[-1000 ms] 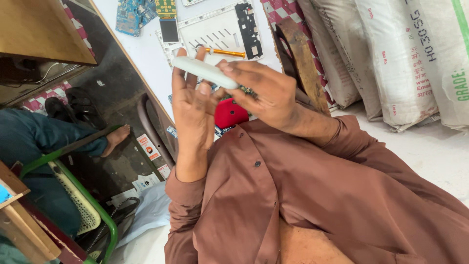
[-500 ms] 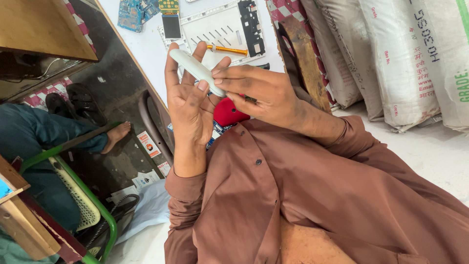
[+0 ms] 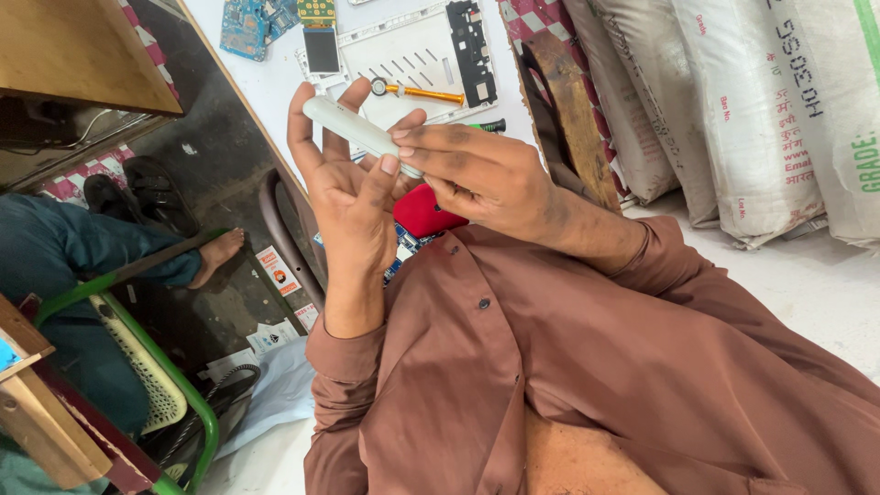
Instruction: The person handles a gold smartphone, turning it over and pressing the screen. They then pick up a white feature phone, remove its back cover, and use a screwdriver to work on the internal components.
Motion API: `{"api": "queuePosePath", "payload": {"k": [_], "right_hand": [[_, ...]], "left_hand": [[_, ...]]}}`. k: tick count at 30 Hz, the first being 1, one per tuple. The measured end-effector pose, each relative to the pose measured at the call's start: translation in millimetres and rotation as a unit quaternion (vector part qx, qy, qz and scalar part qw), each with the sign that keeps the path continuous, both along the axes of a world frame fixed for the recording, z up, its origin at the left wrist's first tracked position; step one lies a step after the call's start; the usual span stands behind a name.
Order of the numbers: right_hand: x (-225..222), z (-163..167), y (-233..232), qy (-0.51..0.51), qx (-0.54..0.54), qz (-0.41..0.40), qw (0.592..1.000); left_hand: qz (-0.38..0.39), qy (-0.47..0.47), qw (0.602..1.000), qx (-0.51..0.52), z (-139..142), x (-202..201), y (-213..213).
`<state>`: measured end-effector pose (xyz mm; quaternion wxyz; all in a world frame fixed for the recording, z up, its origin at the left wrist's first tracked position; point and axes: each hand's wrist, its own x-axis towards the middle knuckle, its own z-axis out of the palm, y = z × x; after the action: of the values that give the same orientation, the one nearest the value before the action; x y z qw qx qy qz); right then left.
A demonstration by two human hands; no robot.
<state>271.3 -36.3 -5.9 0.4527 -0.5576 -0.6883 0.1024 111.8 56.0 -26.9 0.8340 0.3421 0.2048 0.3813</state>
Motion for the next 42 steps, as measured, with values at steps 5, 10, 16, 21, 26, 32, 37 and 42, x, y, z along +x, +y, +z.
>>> {"api": "queuePosePath", "payload": {"k": [5,10,16,21,26,32,37,42], "right_hand": [[-1.9,-0.5,-0.9,0.000,0.007,0.001,1.000],[-5.9,-0.8,-2.3,0.007,0.001,-0.022,1.000],[-7.5,-3.6,-2.2,0.012,0.005,-0.026,1.000],[-10.1,-5.1,-2.5,0.023,0.017,-0.026,0.999],[-12.7,-3.9,-1.9,0.019,0.020,-0.023,0.999],[-14.2,-0.5,-1.2,-0.010,0.025,-0.025,0.999],[-10.4,0.9,-1.7,-0.030,0.016,-0.001,0.999],[0.0,-1.8,-2.0,0.010,-0.001,0.040,0.999]], "left_hand": [[-0.005,0.006,1.000,0.024,2.6,-3.2,0.5],[-0.001,0.020,0.997,0.077,0.8,-2.9,-1.1],[0.005,0.021,0.996,0.088,-3.3,-2.2,-4.4],[0.003,0.016,0.996,0.087,-4.7,-2.4,-5.0],[0.006,0.012,0.997,0.077,-5.7,-2.6,-6.7],[0.013,0.012,0.997,0.080,-13.6,-4.1,-9.1],[0.014,0.008,0.997,0.078,-17.0,-6.2,-7.3],[0.013,-0.050,0.999,0.006,-10.0,-3.5,-5.2]]}}
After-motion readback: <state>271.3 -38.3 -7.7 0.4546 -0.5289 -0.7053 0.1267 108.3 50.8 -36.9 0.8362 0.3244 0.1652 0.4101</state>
